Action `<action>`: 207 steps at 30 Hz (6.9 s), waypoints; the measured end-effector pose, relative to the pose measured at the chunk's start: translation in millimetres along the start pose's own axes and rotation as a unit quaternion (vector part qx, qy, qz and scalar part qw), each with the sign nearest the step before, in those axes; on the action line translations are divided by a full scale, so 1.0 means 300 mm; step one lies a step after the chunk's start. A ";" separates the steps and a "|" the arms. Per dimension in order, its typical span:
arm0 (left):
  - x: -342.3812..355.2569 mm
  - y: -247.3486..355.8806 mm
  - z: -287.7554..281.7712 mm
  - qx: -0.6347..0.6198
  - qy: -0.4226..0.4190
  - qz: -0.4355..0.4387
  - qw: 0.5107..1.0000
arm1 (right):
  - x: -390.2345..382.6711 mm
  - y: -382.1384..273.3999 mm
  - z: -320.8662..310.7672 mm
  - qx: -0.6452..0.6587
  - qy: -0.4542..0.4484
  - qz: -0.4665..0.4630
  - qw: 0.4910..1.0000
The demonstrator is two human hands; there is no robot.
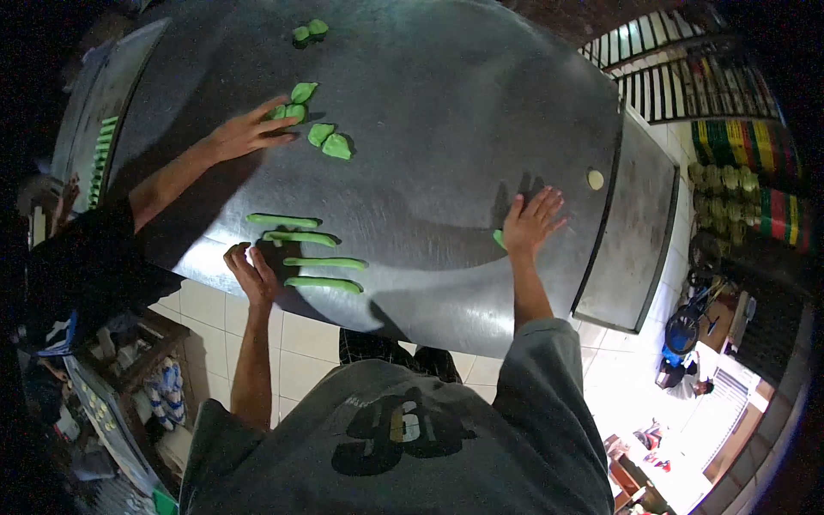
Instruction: Portioning and rolling green dough into long strips and placing them onto a baking tray.
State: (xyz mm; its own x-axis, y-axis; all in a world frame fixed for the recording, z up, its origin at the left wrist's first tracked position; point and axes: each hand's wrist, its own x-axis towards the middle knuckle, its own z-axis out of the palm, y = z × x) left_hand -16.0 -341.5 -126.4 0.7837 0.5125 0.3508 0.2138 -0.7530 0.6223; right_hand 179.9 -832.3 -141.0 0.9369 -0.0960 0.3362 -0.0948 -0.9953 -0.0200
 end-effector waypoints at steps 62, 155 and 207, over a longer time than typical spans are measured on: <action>0.445 -0.382 -0.063 0.131 -0.005 -0.021 0.991 | -0.102 -1.322 -0.168 0.456 -0.259 -0.300 0.797; -0.060 0.075 -0.346 -0.131 -0.215 -0.222 0.942 | -0.433 -0.820 -0.446 0.478 -0.428 -0.284 0.713; -0.288 0.480 0.238 0.044 -0.367 0.270 0.889 | -0.436 -0.106 -0.263 0.049 -0.289 0.015 0.956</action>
State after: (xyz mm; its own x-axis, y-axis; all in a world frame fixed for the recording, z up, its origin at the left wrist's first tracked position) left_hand -11.3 -523.6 -117.2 0.9487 -0.3160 0.0105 -0.2892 -0.8538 0.4329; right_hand 33.8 -786.9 -110.1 0.9661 -0.0882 -0.2427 -0.1198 -0.9857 -0.1184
